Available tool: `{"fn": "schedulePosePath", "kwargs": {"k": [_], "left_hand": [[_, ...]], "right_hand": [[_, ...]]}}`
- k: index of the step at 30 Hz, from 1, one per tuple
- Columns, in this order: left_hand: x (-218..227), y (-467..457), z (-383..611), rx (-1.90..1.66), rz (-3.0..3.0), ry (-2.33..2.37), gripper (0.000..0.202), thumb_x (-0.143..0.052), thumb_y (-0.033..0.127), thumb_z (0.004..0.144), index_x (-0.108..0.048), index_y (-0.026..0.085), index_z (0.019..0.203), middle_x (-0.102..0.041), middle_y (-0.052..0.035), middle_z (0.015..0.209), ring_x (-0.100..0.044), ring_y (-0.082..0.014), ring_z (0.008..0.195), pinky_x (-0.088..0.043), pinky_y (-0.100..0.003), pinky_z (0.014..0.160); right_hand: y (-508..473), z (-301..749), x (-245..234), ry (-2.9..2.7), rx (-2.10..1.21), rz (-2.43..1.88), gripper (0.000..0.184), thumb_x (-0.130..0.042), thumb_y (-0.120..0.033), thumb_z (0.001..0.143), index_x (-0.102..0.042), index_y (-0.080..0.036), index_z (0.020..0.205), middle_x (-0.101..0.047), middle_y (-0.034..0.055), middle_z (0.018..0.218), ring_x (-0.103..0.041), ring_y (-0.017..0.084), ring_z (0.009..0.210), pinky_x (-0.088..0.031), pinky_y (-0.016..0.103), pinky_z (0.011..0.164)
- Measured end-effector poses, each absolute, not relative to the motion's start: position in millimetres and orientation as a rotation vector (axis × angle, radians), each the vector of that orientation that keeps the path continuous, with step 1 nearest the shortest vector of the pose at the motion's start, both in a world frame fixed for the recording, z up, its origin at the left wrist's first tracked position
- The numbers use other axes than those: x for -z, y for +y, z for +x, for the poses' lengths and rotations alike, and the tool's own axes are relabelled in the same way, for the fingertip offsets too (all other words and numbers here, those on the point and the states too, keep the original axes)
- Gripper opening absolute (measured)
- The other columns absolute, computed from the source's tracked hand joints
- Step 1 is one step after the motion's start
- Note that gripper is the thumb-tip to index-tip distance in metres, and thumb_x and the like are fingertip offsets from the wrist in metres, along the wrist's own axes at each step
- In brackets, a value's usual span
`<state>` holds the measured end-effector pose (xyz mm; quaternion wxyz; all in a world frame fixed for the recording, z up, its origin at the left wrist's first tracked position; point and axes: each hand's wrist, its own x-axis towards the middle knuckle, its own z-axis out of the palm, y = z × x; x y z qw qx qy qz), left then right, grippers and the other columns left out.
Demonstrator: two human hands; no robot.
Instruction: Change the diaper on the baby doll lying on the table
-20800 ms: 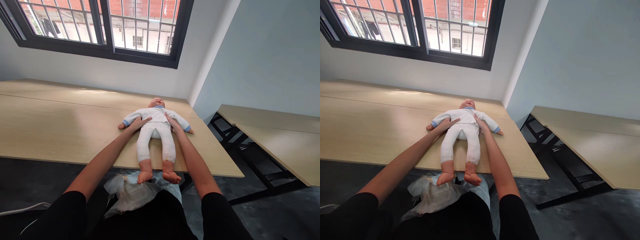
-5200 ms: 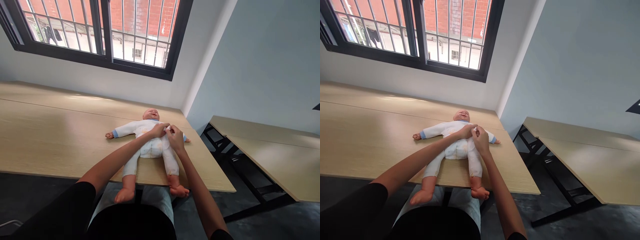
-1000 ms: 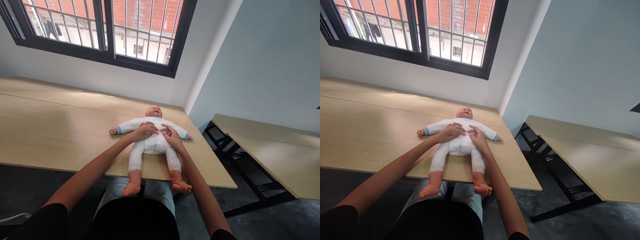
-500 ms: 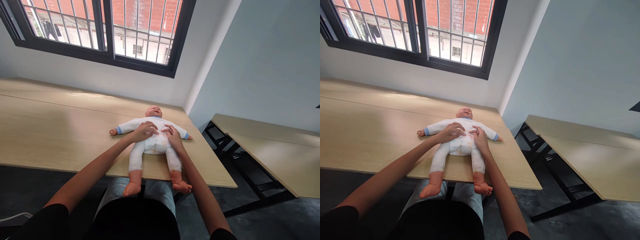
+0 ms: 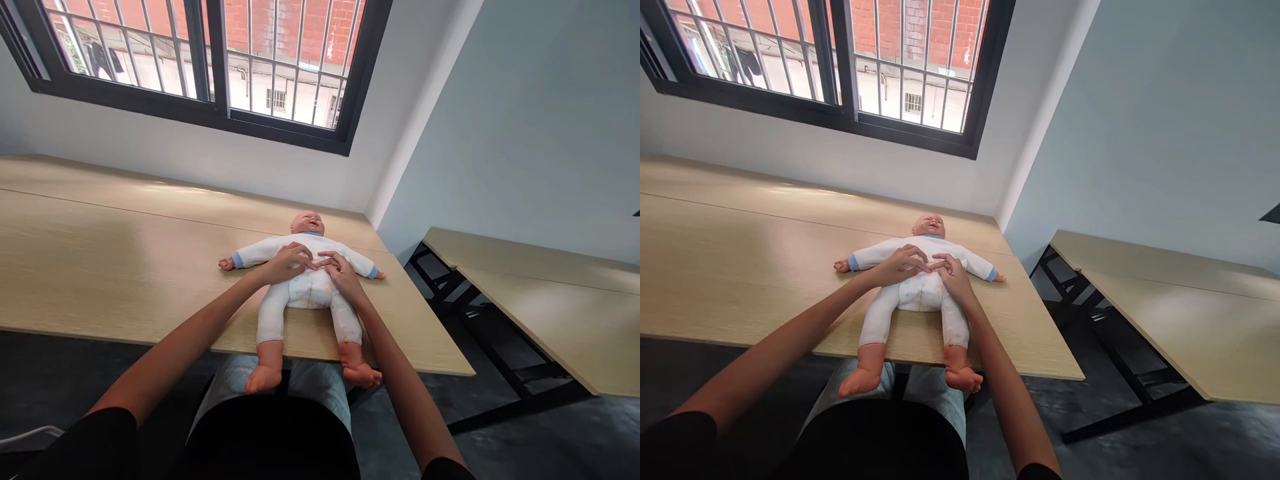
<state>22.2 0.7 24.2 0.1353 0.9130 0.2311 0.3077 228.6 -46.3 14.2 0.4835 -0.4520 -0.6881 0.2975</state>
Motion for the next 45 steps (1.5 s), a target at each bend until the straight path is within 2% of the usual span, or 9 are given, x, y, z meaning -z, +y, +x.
{"fn": "schedulePosePath", "kwargs": {"k": [4, 10, 17, 25, 30, 35, 37, 40, 45], "left_hand": [[-26.0, -0.4, 22.1, -0.875, 2.631, 0.672, 0.031, -0.048, 0.014, 0.09, -0.076, 0.026, 0.097, -0.065, -0.006, 0.112, -0.052, -0.0235, 0.114, -0.039, -0.039, 0.101], [-26.3, 0.5, 21.7, -0.874, 2.617, 0.604, 0.032, -0.046, 0.016, 0.092, -0.075, 0.025, 0.1, -0.064, -0.0058, 0.123, -0.049, -0.0239, 0.122, -0.036, -0.04, 0.105], [-25.9, 1.0, 22.1, -0.875, 2.592, 0.604, 0.031, -0.044, 0.016, 0.09, -0.074, 0.022, 0.097, -0.069, -0.0067, 0.112, -0.054, -0.0238, 0.114, -0.038, -0.039, 0.1], [-30.6, -3.8, 21.0, -1.038, 2.417, 0.661, 0.018, -0.053, 0.025, 0.087, -0.069, 0.021, 0.092, -0.069, -0.0055, 0.1, -0.058, -0.0224, 0.104, -0.042, -0.038, 0.097], [-47.8, -3.3, 5.6, -1.159, 2.169, 0.855, 0.018, -0.059, 0.036, 0.084, -0.065, 0.02, 0.086, -0.069, -0.0061, 0.099, -0.061, -0.0217, 0.096, -0.047, -0.035, 0.085], [-49.7, -37.3, -14.2, -1.12, 2.086, 1.08, 0.026, -0.062, 0.043, 0.082, -0.061, 0.019, 0.072, -0.065, -0.0026, 0.078, -0.058, -0.0195, 0.076, -0.044, -0.032, 0.07], [-41.6, -60.3, -16.8, -1.077, 2.158, 1.069, 0.026, -0.067, 0.043, 0.08, -0.062, 0.019, 0.07, -0.065, -0.0026, 0.079, -0.059, -0.0217, 0.081, -0.044, -0.035, 0.078], [-30.0, -87.1, -11.5, -1.046, 2.223, 1.105, 0.017, -0.075, 0.034, 0.074, -0.068, 0.019, 0.074, -0.064, -0.0049, 0.09, -0.058, -0.0261, 0.095, -0.043, -0.04, 0.089], [-22.8, -92.0, 0.9, -1.015, 2.253, 1.248, 0.007, -0.077, 0.022, 0.072, -0.071, 0.019, 0.072, -0.06, -0.0067, 0.095, -0.054, -0.028, 0.097, -0.042, -0.041, 0.086]], "right_hand": [[-45.4, 229.2, -13.9, -1.537, -0.686, -1.159, 0.029, -0.044, -0.021, 0.077, -0.061, -0.019, 0.101, -0.072, 0.0025, 0.079, -0.066, 0.02, 0.08, -0.047, 0.032, 0.077], [-42.0, 238.4, -11.9, -1.493, -0.419, -1.358, 0.026, -0.044, -0.02, 0.079, -0.063, -0.019, 0.096, -0.071, 0.0035, 0.079, -0.062, 0.023, 0.081, -0.045, 0.034, 0.078], [-43.3, 230.5, -13.7, -1.58, -0.682, -1.15, 0.038, -0.051, -0.019, 0.075, -0.06, -0.021, 0.111, -0.073, 0.0036, 0.096, -0.063, 0.02, 0.09, -0.047, 0.033, 0.083], [-46.1, 230.1, -14.9, -1.313, -0.721, -1.179, 0.029, -0.048, -0.032, 0.072, -0.058, -0.02, 0.097, -0.069, 0.0031, 0.078, -0.062, 0.02, 0.074, -0.046, 0.031, 0.069], [-40.7, 237.7, -25.4, -1.107, -0.719, -1.221, 0.023, -0.053, -0.034, 0.068, -0.058, -0.02, 0.085, -0.066, 0.0049, 0.083, -0.061, 0.021, 0.086, -0.047, 0.032, 0.077], [-65.2, 253.8, -25.6, -1.313, -0.586, -1.254, 0.027, -0.063, -0.045, 0.075, -0.061, -0.019, 0.082, -0.065, 0.006, 0.087, -0.058, 0.022, 0.083, -0.046, 0.036, 0.081], [-86.7, 256.2, -17.9, -1.432, -0.494, -1.31, 0.03, -0.063, -0.05, 0.08, -0.063, -0.019, 0.08, -0.065, 0.0069, 0.088, -0.058, 0.024, 0.085, -0.045, 0.04, 0.084], [-119.0, 251.7, -7.5, -1.635, -0.337, -1.36, 0.027, -0.067, -0.047, 0.083, -0.068, -0.02, 0.08, -0.064, 0.0104, 0.101, -0.056, 0.028, 0.102, -0.041, 0.045, 0.095], [-138.8, 238.7, -6.6, -1.891, -0.093, -1.434, 0.008, -0.075, -0.029, 0.081, -0.071, -0.022, 0.081, -0.059, 0.0103, 0.123, -0.045, 0.033, 0.119, -0.034, 0.05, 0.105]]}}
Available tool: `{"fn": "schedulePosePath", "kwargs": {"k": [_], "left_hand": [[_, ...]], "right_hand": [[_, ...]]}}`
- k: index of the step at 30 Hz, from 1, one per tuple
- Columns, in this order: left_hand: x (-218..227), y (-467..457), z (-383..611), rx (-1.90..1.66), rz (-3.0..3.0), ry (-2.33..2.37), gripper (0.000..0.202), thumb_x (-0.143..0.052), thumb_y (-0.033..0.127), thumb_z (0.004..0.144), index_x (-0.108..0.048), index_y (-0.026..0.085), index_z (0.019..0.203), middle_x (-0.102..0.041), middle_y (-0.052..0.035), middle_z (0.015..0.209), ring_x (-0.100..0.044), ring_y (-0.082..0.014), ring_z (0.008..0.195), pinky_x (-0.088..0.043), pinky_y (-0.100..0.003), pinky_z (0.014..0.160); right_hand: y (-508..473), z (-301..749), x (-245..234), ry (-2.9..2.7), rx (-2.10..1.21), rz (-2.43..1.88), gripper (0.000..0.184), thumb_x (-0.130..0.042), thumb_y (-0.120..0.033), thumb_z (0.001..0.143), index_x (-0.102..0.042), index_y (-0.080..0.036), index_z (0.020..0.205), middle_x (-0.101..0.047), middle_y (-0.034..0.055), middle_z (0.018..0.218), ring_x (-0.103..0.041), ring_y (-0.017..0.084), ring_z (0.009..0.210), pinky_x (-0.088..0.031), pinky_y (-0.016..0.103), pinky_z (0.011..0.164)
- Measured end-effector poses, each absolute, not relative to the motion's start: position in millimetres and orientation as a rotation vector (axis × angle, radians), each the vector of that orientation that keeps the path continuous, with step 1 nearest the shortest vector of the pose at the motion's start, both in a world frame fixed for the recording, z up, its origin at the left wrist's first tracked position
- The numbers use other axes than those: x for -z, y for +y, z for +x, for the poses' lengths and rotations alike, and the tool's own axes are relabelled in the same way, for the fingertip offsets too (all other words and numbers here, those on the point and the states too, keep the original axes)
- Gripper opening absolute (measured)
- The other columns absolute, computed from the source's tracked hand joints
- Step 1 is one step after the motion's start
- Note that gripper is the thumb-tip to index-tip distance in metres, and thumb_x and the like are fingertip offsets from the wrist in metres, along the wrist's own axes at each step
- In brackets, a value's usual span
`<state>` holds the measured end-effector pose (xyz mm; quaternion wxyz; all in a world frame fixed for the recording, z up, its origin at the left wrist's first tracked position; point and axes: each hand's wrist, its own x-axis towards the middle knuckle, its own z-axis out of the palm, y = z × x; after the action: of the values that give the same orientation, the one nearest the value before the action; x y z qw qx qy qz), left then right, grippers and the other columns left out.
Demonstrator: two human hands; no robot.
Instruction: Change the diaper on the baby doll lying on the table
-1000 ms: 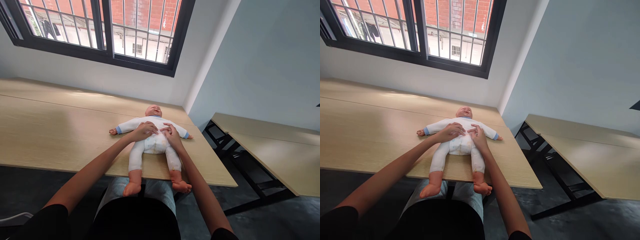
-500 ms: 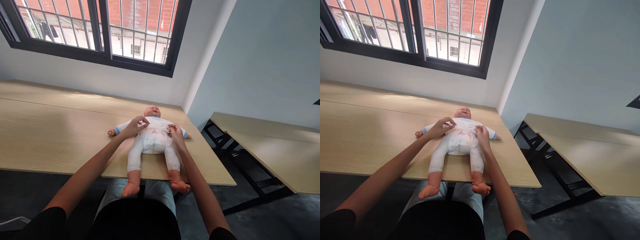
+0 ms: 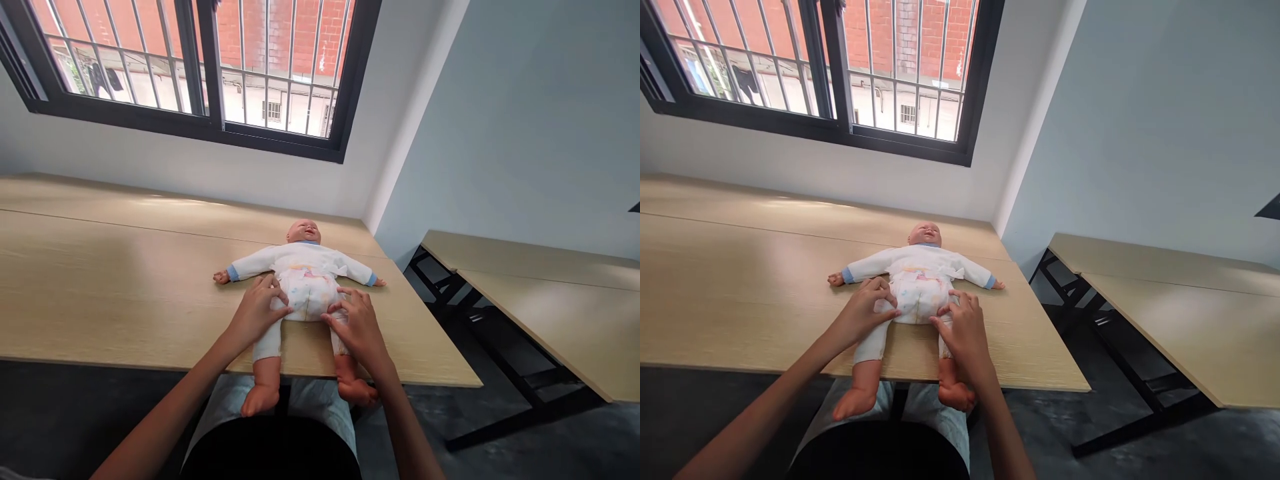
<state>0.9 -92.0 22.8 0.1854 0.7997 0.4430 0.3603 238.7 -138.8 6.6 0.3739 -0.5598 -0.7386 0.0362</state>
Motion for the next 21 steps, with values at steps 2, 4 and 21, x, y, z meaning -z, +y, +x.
{"fn": "schedulePosePath", "kwargs": {"k": [2, 4, 21], "left_hand": [[-21.3, -86.9, -0.5, -1.028, 2.223, 1.215, 0.006, -0.075, 0.022, 0.073, -0.071, 0.019, 0.07, -0.059, -0.0062, 0.093, -0.054, -0.0272, 0.097, -0.042, -0.041, 0.089], [-20.2, -81.9, -5.6, -1.024, 2.159, 1.136, 0.011, -0.074, 0.027, 0.075, -0.07, 0.019, 0.068, -0.058, -0.0052, 0.091, -0.054, -0.0258, 0.097, -0.042, -0.04, 0.089], [-14.8, -97.4, -1.0, -0.959, 2.23, 1.302, 0.009, -0.075, 0.019, 0.074, -0.071, 0.019, 0.066, -0.057, -0.0073, 0.101, -0.051, -0.0278, 0.101, -0.042, -0.042, 0.09]], "right_hand": [[-135.8, 238.0, -7.7, -1.924, -0.065, -1.418, 0.007, -0.074, -0.024, 0.082, -0.069, -0.021, 0.077, -0.059, 0.0098, 0.125, -0.044, 0.033, 0.121, -0.034, 0.05, 0.106], [-132.0, 240.7, -7.8, -1.932, -0.084, -1.389, 0.009, -0.072, -0.022, 0.082, -0.068, -0.021, 0.075, -0.059, 0.0091, 0.125, -0.043, 0.032, 0.122, -0.034, 0.049, 0.106], [-134.5, 249.5, -3.4, -1.934, -0.206, -1.316, 0.007, -0.07, -0.025, 0.084, -0.071, -0.023, 0.078, -0.058, 0.0062, 0.13, -0.04, 0.031, 0.124, -0.033, 0.05, 0.107]]}}
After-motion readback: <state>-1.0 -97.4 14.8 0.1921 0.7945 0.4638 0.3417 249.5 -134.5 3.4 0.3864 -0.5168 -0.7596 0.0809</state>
